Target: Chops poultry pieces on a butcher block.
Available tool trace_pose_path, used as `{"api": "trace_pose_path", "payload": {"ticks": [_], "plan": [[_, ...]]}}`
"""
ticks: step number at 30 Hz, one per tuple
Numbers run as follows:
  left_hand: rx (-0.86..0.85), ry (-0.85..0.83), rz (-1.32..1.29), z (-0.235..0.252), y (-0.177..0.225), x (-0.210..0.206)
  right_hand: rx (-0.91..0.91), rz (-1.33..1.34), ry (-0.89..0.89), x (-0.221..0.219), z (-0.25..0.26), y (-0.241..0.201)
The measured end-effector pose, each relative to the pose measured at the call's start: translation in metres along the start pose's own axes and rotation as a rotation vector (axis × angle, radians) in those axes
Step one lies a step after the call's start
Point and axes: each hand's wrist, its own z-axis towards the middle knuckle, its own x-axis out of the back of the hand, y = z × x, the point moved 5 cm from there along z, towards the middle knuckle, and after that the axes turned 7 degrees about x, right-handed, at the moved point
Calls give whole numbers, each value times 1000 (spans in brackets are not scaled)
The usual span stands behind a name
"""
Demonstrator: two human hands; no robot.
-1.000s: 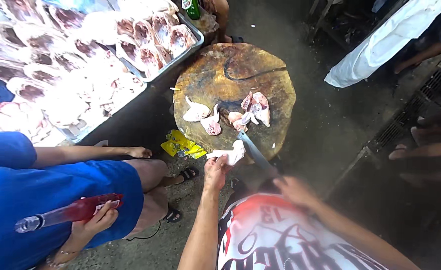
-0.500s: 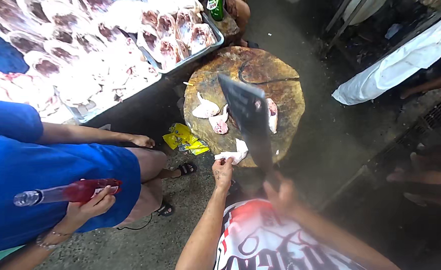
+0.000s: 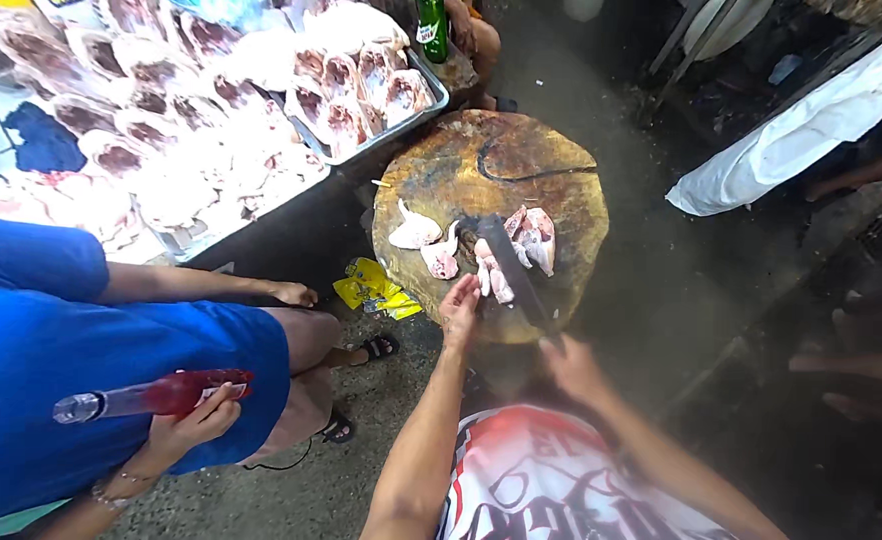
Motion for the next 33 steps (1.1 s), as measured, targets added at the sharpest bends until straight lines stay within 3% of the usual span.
{"api": "trace_pose_path", "payload": {"ticks": [1,3,5,6,8,12,14,17,22,25,30,33], "plan": [[-38,79,-15,11,9,4,19,10,20,4,0,-4],[-52,337,213,26,26,24,31,16,16,12,-4,-4],[39,560,503,38,40,44,-10,-20,-58,16,-15,5],[102,594,593,46,46,49,-38,-43,-116,15,-20,11],[211,541,755,66,55,52,-102,-89,-240,12,-25,25],[251,391,987,98,69,42,-259,-76,-377,6,-20,44],[221,335,960,103,75,36,-294,-27,-337,5,-15,46],[111,227,708,106,67,38,-305,5,-288,1,-14,44],[259,80,494,38,55,54,-284,-7,-268,-1,-19,47],[389,77,450,-12,30,69,-267,-63,-270,-1,-22,41],[482,253,413,-47,-6,71,-75,-165,-197,-2,-25,-6],[491,302,469,-53,-6,65,221,-164,-37,-3,-30,-46]]}}
